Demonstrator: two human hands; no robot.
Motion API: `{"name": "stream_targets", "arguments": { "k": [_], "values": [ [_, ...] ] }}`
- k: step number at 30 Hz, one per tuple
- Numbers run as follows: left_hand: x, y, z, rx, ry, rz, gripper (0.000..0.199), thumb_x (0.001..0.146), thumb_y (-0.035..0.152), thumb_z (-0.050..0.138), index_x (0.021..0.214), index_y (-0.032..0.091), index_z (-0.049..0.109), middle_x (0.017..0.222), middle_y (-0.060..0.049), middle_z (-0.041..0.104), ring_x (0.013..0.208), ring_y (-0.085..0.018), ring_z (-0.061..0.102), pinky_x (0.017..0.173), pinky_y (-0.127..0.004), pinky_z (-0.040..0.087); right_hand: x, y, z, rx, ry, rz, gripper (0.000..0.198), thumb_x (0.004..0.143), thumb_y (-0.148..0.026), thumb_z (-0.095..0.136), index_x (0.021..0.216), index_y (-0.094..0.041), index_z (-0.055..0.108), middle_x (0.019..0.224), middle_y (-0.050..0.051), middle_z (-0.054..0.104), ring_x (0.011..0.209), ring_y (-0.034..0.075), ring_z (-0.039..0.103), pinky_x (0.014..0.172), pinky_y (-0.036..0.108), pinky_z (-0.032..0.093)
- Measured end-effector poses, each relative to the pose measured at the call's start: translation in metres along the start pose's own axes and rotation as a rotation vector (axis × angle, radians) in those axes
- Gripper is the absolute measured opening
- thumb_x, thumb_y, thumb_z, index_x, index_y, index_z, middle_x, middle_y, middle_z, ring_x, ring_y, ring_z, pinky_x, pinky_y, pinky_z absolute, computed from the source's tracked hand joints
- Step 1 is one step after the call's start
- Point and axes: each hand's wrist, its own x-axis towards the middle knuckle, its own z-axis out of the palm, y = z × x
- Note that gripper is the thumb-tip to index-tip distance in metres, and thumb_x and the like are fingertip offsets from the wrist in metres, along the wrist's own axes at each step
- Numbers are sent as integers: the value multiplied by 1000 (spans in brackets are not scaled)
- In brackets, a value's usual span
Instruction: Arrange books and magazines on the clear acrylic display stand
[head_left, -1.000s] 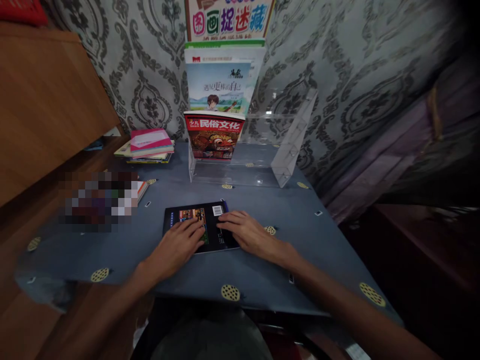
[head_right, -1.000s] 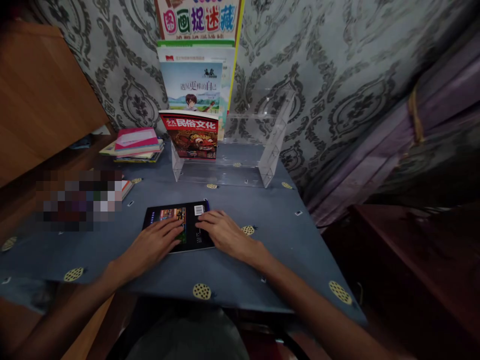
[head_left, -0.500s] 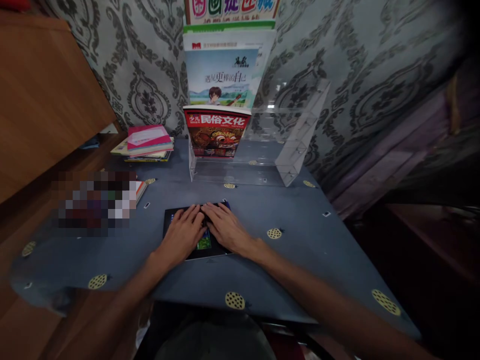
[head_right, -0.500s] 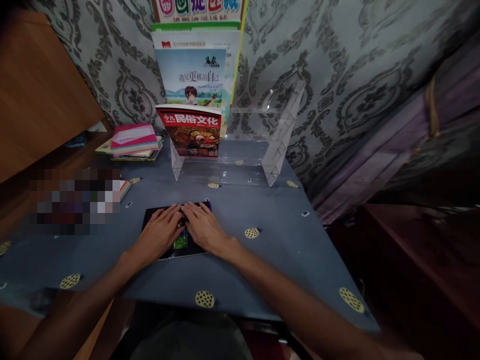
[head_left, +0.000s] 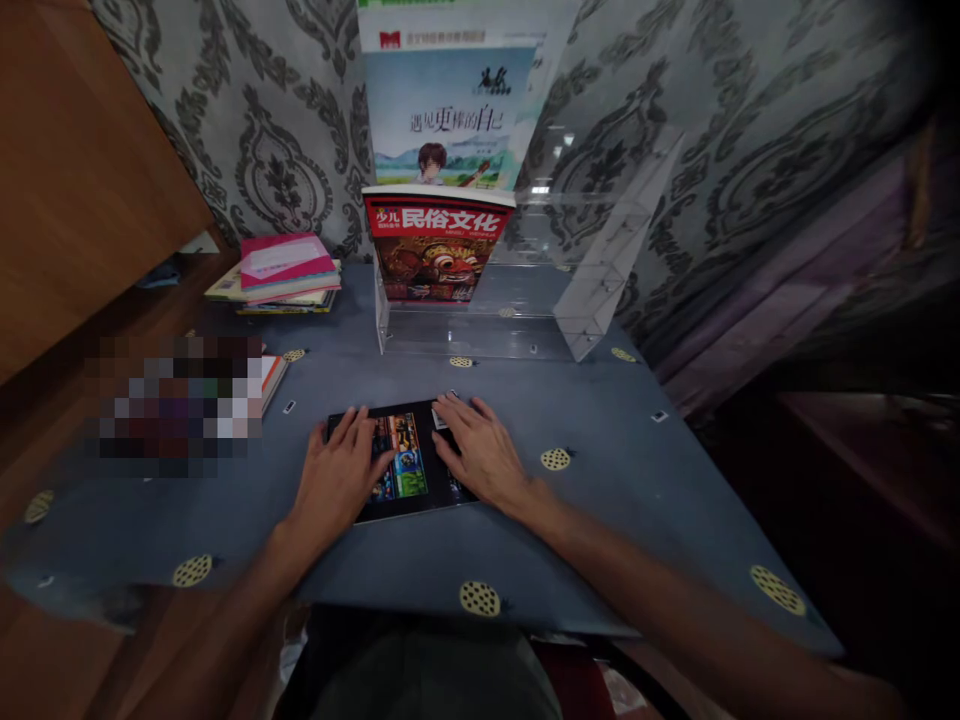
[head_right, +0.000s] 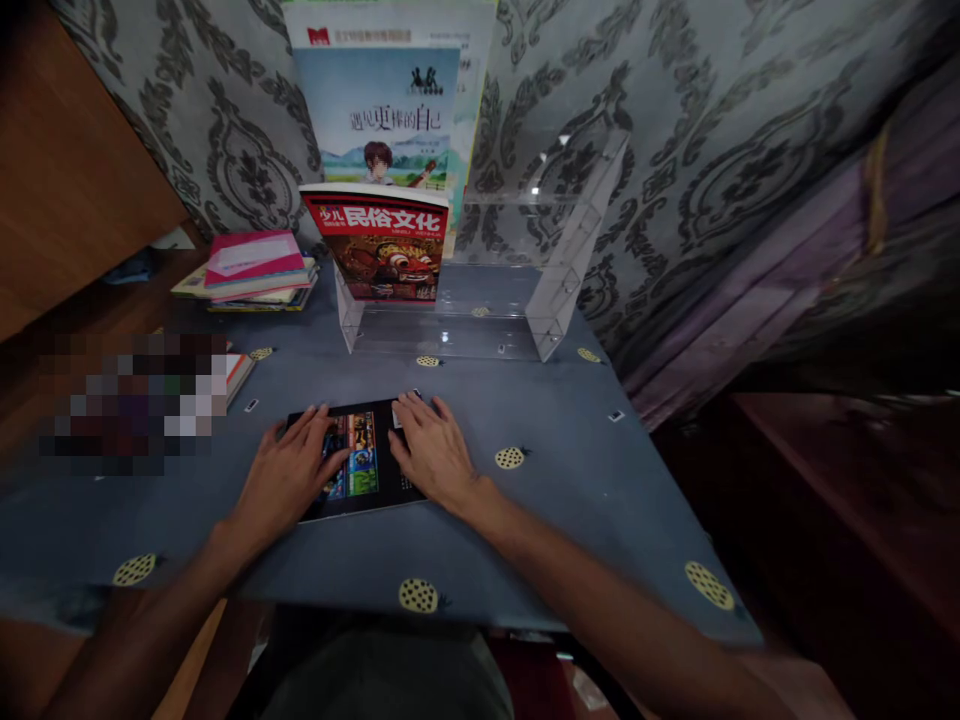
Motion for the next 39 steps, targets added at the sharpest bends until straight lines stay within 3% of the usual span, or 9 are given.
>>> {"name": "stream_targets", "arguments": {
  "k": [8,15,27,32,35,39],
  "values": [
    [-8,-9,0,-3,35,-58,43,104,38,38,129,9,56,143,-24,57,135,-34,54,106,-57,44,0,6,1,-12,56,38,33,96,-19,50,124,-15,66,130,16,69,129,28,61,111,52,42],
    [-10,-11,2,-23,53,-46,41,103,36,40,130,12,58,145,-21,57,136,-34,53,106,-57,44,-2,5,-5,-9,21,41,30,94,-16,53,120,-16,68,131,15,69,129,28,60,111,53,42],
    [-9,-13,1,-6,52,24,39,100,27,46,137,23,59,145,-18,58,136,-34,53,109,-63,41,-53,-5,-21,-19,-51,-164,35,101,-20,48,132,-17,64,138,12,64,136,28,53,112,56,42],
    [-20,10,6,-43,58,195,44,98,14,43,137,28,59,146,-12,58,136,-28,54,111,-58,43,-67,-10,-22,54,-92,-307,32,101,-22,50,129,-22,66,137,7,66,138,27,52,115,57,39],
    [-31,31,15,-64,113,302,39,101,24,43,137,24,58,146,-11,58,138,-25,53,112,-56,46,-69,-7,-21,73,-92,-345,33,100,-21,52,130,-25,66,138,5,65,138,26,52,117,61,35],
    [-39,41,18,-16,160,312,45,102,31,39,144,20,51,150,-9,54,137,-23,53,110,-50,53,-69,-3,-21,68,-81,-378,37,97,-17,54,131,-27,65,139,5,64,138,26,52,117,61,35]
  ]
}}
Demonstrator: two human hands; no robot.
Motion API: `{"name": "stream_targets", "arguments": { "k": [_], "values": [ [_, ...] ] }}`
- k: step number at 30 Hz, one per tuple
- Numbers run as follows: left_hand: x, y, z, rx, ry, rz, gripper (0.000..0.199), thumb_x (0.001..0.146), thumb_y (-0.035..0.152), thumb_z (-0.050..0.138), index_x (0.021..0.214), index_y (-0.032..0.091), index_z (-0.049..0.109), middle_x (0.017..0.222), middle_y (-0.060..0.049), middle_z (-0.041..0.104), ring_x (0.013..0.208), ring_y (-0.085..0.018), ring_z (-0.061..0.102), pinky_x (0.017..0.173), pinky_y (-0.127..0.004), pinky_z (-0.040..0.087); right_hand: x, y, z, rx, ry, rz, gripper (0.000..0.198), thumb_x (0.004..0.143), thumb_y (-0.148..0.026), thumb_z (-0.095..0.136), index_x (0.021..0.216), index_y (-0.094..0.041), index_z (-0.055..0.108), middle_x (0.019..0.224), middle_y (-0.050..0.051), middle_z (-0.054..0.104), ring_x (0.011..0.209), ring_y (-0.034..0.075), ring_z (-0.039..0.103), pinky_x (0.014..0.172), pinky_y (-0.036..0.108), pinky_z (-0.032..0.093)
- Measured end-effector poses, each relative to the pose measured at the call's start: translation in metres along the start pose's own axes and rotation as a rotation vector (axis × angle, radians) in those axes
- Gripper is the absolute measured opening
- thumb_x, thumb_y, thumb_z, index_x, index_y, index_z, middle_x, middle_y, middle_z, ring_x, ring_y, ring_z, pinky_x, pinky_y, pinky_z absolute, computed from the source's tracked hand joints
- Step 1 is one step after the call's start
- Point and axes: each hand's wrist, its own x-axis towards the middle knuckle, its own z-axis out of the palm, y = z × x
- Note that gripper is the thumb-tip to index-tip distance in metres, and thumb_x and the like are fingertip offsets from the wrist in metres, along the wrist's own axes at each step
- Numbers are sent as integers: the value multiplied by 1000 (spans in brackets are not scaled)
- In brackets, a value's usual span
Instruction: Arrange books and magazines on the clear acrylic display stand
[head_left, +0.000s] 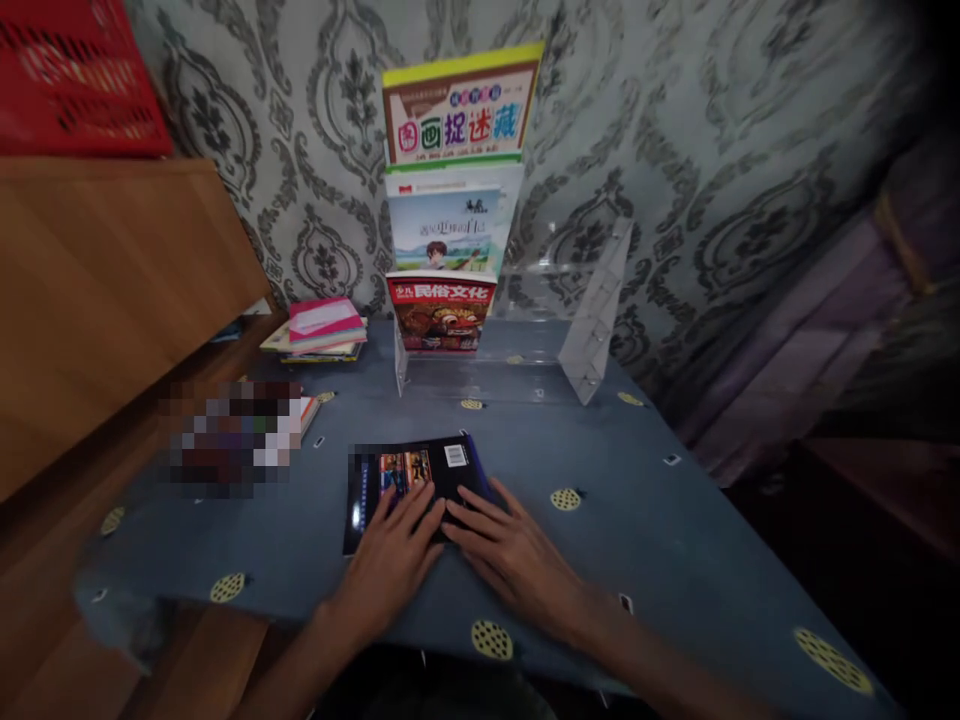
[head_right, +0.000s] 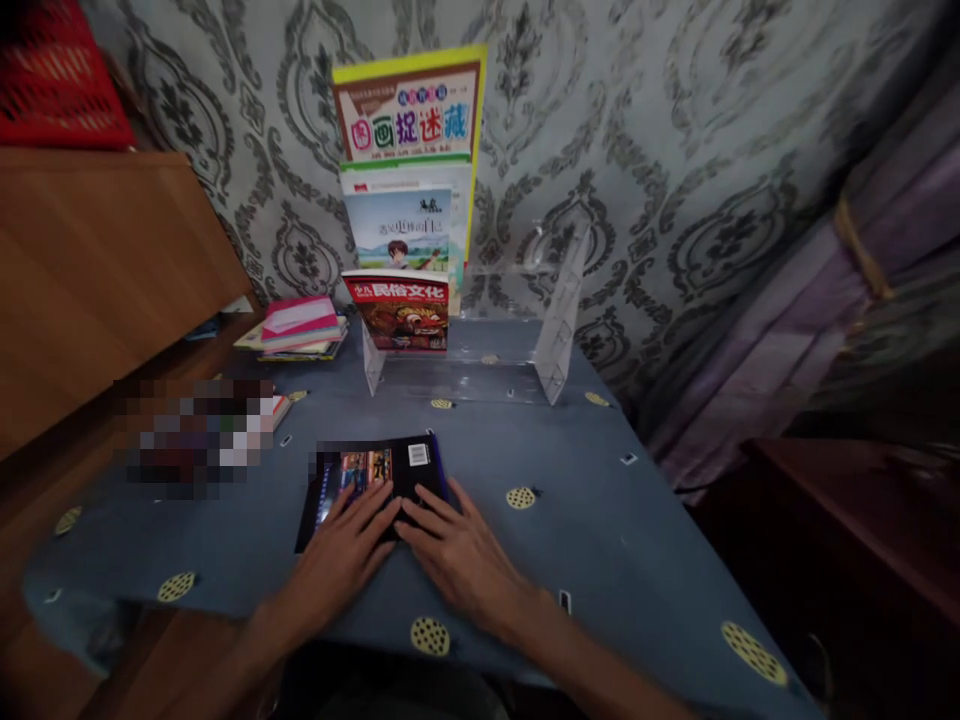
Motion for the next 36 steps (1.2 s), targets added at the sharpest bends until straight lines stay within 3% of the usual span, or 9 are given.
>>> {"name": "stream_targets", "arguments": {
  "k": [5,10,18,23,30,36],
  "values": [
    [-14,-18,-4,16,-82,52,50,100,28,39,149,31,47,153,0,48,142,-17,46,112,-39,53,-9,1,0,-50,41,5,43,95,-14,54,134,-29,63,138,5,65,133,27,57,110,59,46],
    [-35,-40,-1,-30,-60,32,53,99,23,45,152,28,41,150,-6,53,140,-20,50,111,-47,50,-21,7,-2,-114,96,-17,42,95,-17,56,133,-32,63,135,3,67,129,27,60,106,55,52],
    [-48,-58,-14,-80,-101,-39,47,100,34,51,147,27,48,151,-9,53,140,-23,50,115,-51,43,-30,2,-16,-60,38,89,35,95,-15,54,126,-27,68,132,6,69,131,27,59,108,59,47],
    [-41,-60,-19,-45,-120,66,46,103,40,43,145,22,49,148,-11,56,139,-24,52,118,-49,40,-27,2,-17,-35,26,100,31,95,-18,58,123,-27,69,129,5,71,131,26,58,111,59,42],
    [-41,-57,-29,57,-226,156,47,101,16,38,147,16,46,148,-18,54,144,-31,44,114,-48,44,-20,1,-18,-29,38,81,28,96,-24,61,123,-25,69,124,6,72,124,25,61,111,58,43],
    [-36,-64,-32,122,-161,272,46,92,1,38,133,12,55,135,-19,64,132,-28,58,106,-40,51,-19,8,-17,20,57,106,36,96,-23,62,131,-28,63,127,5,70,125,23,60,111,55,44]
  ]
}}
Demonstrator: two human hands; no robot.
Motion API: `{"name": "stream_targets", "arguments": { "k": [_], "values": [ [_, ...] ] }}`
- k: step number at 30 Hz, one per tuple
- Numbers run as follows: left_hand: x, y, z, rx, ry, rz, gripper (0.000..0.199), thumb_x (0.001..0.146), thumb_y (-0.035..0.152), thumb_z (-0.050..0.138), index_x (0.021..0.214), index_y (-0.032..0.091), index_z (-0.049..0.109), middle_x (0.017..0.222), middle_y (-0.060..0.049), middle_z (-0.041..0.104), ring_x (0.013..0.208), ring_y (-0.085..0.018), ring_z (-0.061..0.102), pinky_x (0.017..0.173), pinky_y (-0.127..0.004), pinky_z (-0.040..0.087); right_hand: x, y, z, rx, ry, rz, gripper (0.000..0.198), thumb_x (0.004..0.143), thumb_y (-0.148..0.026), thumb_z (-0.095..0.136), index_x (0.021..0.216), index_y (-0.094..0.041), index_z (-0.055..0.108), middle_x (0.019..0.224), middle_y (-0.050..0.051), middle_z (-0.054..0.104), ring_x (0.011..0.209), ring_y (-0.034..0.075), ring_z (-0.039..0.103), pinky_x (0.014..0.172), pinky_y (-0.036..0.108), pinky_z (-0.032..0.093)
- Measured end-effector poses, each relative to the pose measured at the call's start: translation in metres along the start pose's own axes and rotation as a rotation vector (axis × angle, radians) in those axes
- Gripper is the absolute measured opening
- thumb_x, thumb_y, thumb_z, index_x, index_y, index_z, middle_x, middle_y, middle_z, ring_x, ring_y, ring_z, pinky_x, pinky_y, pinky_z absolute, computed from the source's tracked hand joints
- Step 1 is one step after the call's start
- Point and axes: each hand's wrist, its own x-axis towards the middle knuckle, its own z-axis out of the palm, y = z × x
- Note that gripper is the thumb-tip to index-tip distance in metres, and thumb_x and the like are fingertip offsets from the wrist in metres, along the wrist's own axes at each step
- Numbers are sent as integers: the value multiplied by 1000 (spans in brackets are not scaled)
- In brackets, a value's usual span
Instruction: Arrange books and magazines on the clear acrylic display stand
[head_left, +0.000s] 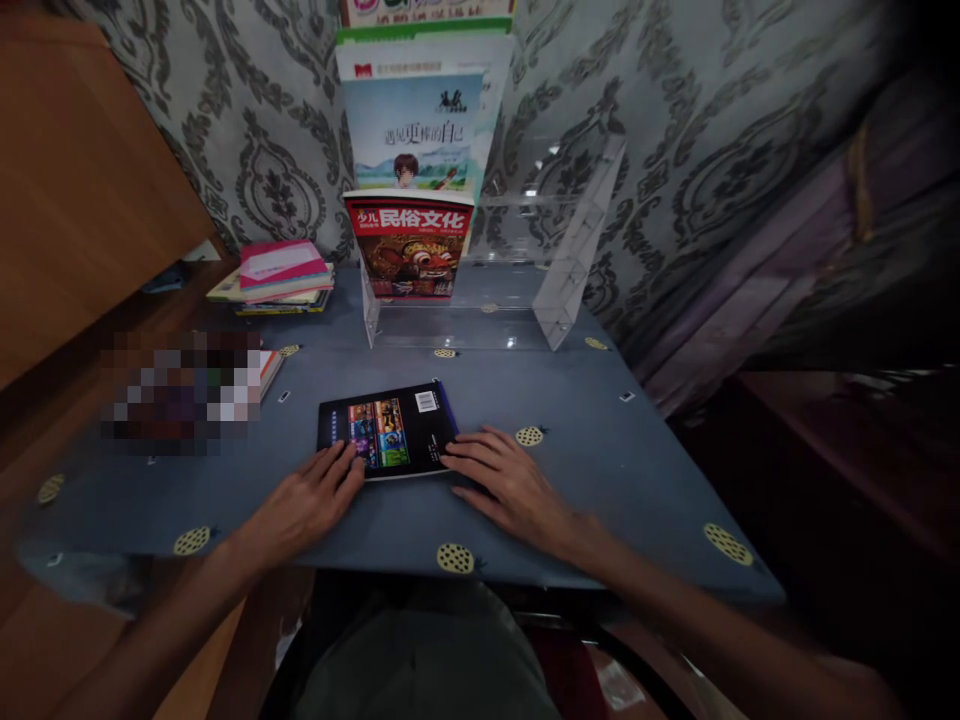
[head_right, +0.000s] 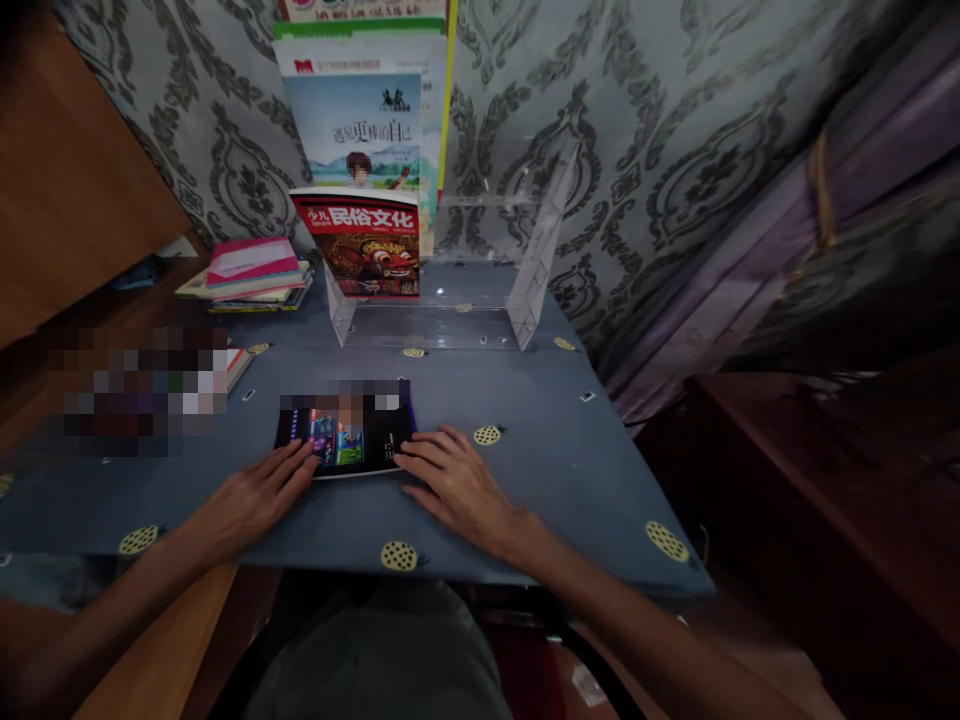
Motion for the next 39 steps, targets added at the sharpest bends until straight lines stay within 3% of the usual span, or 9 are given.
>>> {"name": "stream_targets", "arguments": {
  "k": [5,12,17,22,24,28,33,36,39],
  "values": [
    [6,-11,-9,-40,103,34,38,95,3,37,126,11,57,121,-17,72,114,-25,69,91,-36,59,12,13,-2,107,34,7,36,98,-21,57,133,-25,62,126,6,71,121,22,62,108,50,48],
    [18,-20,-22,-310,81,-172,27,102,20,36,112,21,62,92,-6,76,76,-18,73,61,-26,53,38,33,-9,341,73,164,27,97,-28,58,121,-27,69,117,5,74,113,22,67,100,47,53],
    [36,-43,-54,-528,154,-333,30,103,39,40,109,22,65,87,-2,75,68,-15,68,63,-25,48,61,32,-28,566,204,225,20,92,-39,64,95,-23,75,92,3,76,87,19,71,85,36,57],
    [64,-77,-86,-793,174,-512,39,94,53,47,96,21,68,78,0,67,70,-15,61,64,-24,47,87,24,-39,815,297,361,28,85,-48,69,83,-20,70,75,0,69,69,14,63,66,28,53],
    [72,-84,-78,-926,162,-551,40,90,54,50,91,18,67,76,0,65,68,-14,59,62,-23,46,92,23,-33,912,270,441,35,85,-54,67,80,-20,67,68,-2,64,60,12,57,56,24,48],
    [77,-86,-31,-1116,88,-547,40,89,55,48,84,17,63,70,2,60,63,-13,54,58,-23,43,90,35,-6,949,153,577,45,81,-62,66,70,-20,55,55,-7,48,45,8,41,41,21,33],
    [74,-80,10,-792,19,-553,38,97,46,39,82,19,62,71,0,60,70,-16,56,67,-27,44,83,52,17,689,55,619,44,86,-58,58,62,-22,49,51,-6,45,43,10,40,44,23,29],
    [77,-69,11,-450,52,-526,31,100,34,40,92,19,65,88,-6,67,87,-22,60,81,-34,47,85,52,13,357,37,591,35,89,-46,60,65,-21,56,55,-3,54,52,14,50,51,25,33],
    [81,-39,7,-277,72,-405,28,102,29,40,103,19,65,102,-9,68,98,-25,60,88,-41,48,85,45,6,53,-27,624,20,91,-40,63,87,-21,67,67,1,65,61,18,59,56,27,36]
  ]
}}
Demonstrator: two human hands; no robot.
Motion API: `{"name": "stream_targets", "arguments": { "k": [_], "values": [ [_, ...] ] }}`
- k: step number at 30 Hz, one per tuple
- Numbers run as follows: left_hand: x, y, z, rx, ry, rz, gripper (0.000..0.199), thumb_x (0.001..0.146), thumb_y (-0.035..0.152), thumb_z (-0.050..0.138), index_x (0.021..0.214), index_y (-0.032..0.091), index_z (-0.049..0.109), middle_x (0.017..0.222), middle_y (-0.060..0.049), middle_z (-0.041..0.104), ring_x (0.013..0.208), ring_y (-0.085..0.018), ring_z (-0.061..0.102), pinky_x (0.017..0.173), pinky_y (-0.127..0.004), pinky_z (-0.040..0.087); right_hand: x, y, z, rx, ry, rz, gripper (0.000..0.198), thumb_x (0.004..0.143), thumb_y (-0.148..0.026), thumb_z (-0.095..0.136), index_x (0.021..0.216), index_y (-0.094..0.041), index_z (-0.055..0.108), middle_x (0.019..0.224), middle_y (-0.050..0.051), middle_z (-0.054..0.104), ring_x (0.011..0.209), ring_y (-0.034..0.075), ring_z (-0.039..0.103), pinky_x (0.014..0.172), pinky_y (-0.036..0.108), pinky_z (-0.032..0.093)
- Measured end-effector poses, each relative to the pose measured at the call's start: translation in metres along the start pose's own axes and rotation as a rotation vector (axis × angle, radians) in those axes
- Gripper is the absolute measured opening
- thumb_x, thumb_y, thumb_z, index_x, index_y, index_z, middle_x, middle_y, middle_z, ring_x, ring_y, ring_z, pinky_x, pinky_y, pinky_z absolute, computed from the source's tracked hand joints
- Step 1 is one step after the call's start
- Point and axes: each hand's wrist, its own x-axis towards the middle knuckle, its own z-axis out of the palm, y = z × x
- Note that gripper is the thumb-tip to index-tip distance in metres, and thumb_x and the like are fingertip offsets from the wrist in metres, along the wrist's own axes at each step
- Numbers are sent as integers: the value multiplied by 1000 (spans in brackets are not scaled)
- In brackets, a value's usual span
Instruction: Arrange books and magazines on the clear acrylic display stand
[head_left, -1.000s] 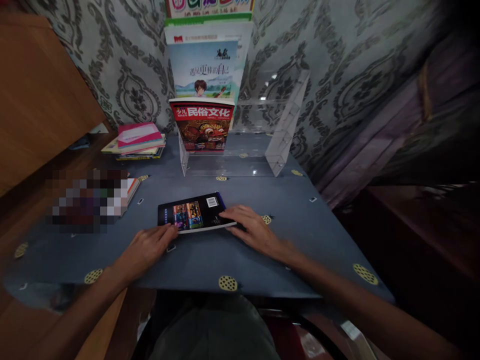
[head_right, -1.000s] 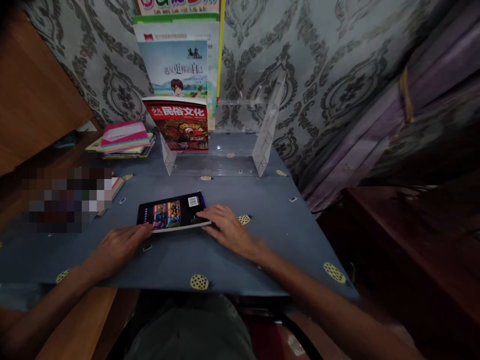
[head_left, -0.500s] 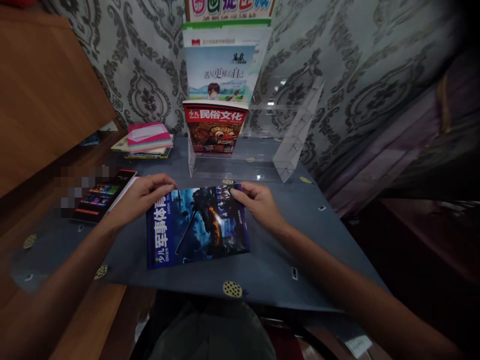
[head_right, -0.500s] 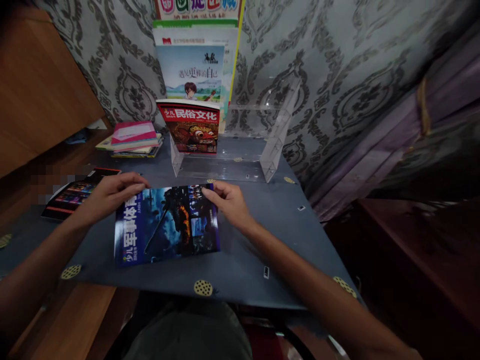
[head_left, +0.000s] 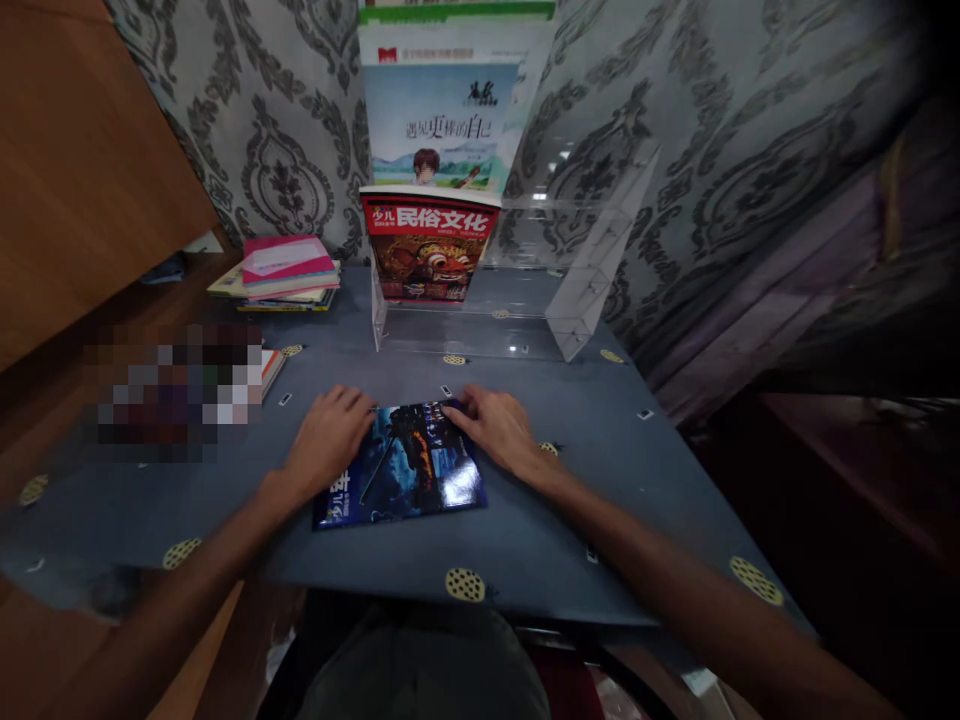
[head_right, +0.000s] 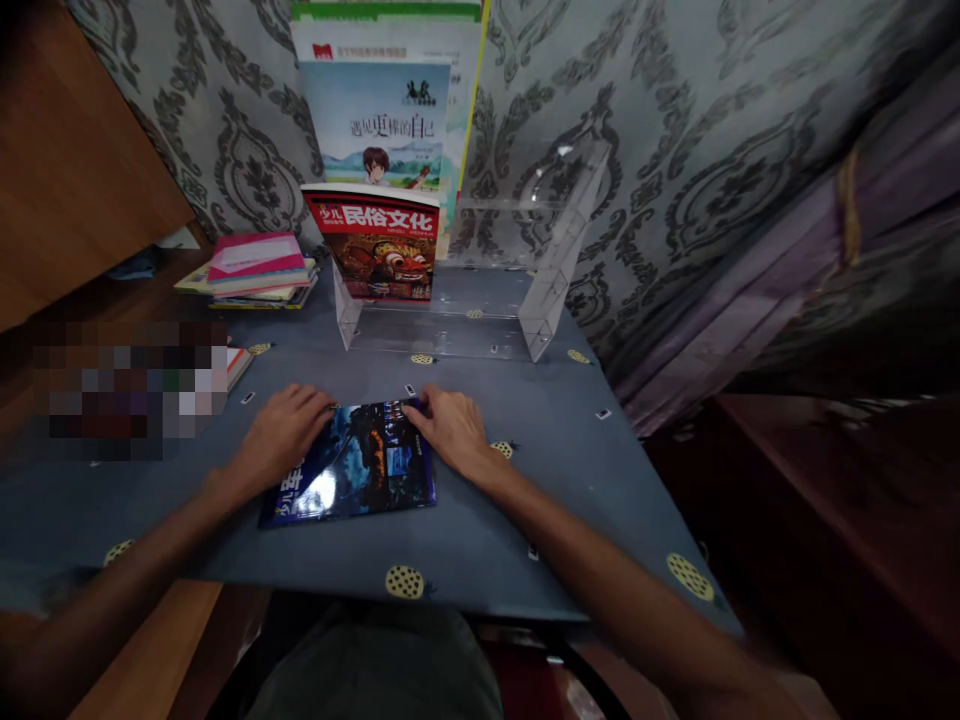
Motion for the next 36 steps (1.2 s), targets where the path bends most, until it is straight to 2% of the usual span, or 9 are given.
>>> {"name": "stream_targets", "arguments": {
  "k": [3,6,8,10,17,22,27,31,36],
  "values": [
    [-11,35,10,9,15,144,25,103,28,41,113,19,62,121,-11,67,114,-26,59,97,-44,48,-9,-6,-1,-153,58,-45,20,95,-35,61,106,-20,66,87,7,71,75,23,65,61,30,41],
    [-19,57,19,6,25,197,25,103,26,43,119,16,58,136,-13,62,129,-26,54,105,-45,46,-20,-17,3,-145,129,-316,16,99,-23,50,108,-20,63,100,11,69,93,25,64,73,34,49],
    [-21,61,22,7,17,190,27,102,25,43,123,14,56,136,-15,62,131,-27,54,106,-45,47,-24,-26,9,-92,97,-530,19,98,-15,45,107,-20,62,102,10,68,97,25,62,82,36,51],
    [-22,60,21,-9,15,175,29,102,24,43,126,12,54,132,-16,65,130,-27,56,105,-45,48,-26,-34,15,-41,32,-653,24,96,-9,42,108,-20,59,102,10,67,96,24,61,85,36,52],
    [-28,51,16,-64,17,88,28,103,27,41,123,16,57,141,-14,61,133,-25,54,109,-45,46,-15,-33,33,27,35,-607,17,95,-8,43,102,-18,55,95,10,65,91,25,58,79,38,51],
    [-39,30,14,15,40,-91,26,102,26,42,119,17,60,136,-11,65,131,-27,55,105,-45,48,-15,-27,38,3,63,-657,15,96,-9,45,99,-19,55,99,11,66,90,26,55,81,40,51],
    [-55,11,7,61,61,-271,35,102,28,41,130,14,56,133,-15,67,125,-30,58,98,-48,51,-16,-29,35,-38,75,-685,16,97,-9,45,101,-19,57,102,11,67,91,26,56,82,39,52],
    [-59,8,7,12,71,-318,37,102,28,39,133,15,54,131,-15,67,126,-30,57,99,-49,50,-14,-45,31,-140,12,-704,15,98,-11,47,101,-17,60,102,12,68,90,26,57,82,41,52],
    [-60,7,12,-16,114,-291,35,102,28,40,130,15,56,129,-15,68,126,-30,56,99,-48,50,-9,-79,44,-218,-118,-860,17,102,-16,45,108,-14,61,120,16,67,100,26,59,91,42,50]
  ]
}}
